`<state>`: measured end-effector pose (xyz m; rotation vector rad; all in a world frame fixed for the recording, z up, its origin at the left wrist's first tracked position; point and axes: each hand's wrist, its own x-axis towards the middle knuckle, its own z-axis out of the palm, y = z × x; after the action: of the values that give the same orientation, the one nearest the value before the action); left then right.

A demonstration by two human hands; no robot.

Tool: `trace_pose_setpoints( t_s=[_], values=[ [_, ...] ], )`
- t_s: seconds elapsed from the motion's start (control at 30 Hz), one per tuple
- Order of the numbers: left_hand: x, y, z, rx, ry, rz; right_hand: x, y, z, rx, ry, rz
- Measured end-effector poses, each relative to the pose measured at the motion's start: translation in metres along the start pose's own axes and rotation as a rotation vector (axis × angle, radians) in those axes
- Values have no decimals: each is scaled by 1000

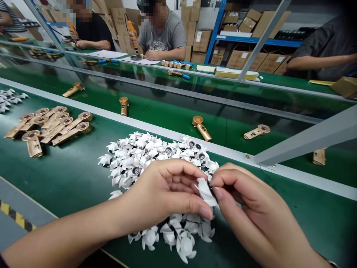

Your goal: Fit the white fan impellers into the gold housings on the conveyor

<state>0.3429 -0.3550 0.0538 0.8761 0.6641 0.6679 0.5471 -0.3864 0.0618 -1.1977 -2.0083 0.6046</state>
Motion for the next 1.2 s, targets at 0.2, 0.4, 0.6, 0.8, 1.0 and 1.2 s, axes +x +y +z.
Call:
trace_pose_setpoints(
  t_s=[0.2, 0.4, 0.6, 0.8, 1.0, 1.2],
  values=[
    [2, 8, -2, -19, 15, 27, -19, -1, -4, -234, -19, -196],
    [0, 17, -10, 191, 195, 216, 54, 52, -13, -515, 120, 474],
    [-3, 17, -22, 289, 211, 316, 144, 139, -25, -618, 319, 1142],
    [-4, 22, -29, 234, 190, 300, 124, 117, -22, -511, 149, 1054],
    [-1, 20, -28, 313, 237, 417, 27, 41, 6, -86, -115, 660],
    [2, 16, -25, 276, 265, 406, -3, 14, 25, -33, -119, 292]
  ],
)
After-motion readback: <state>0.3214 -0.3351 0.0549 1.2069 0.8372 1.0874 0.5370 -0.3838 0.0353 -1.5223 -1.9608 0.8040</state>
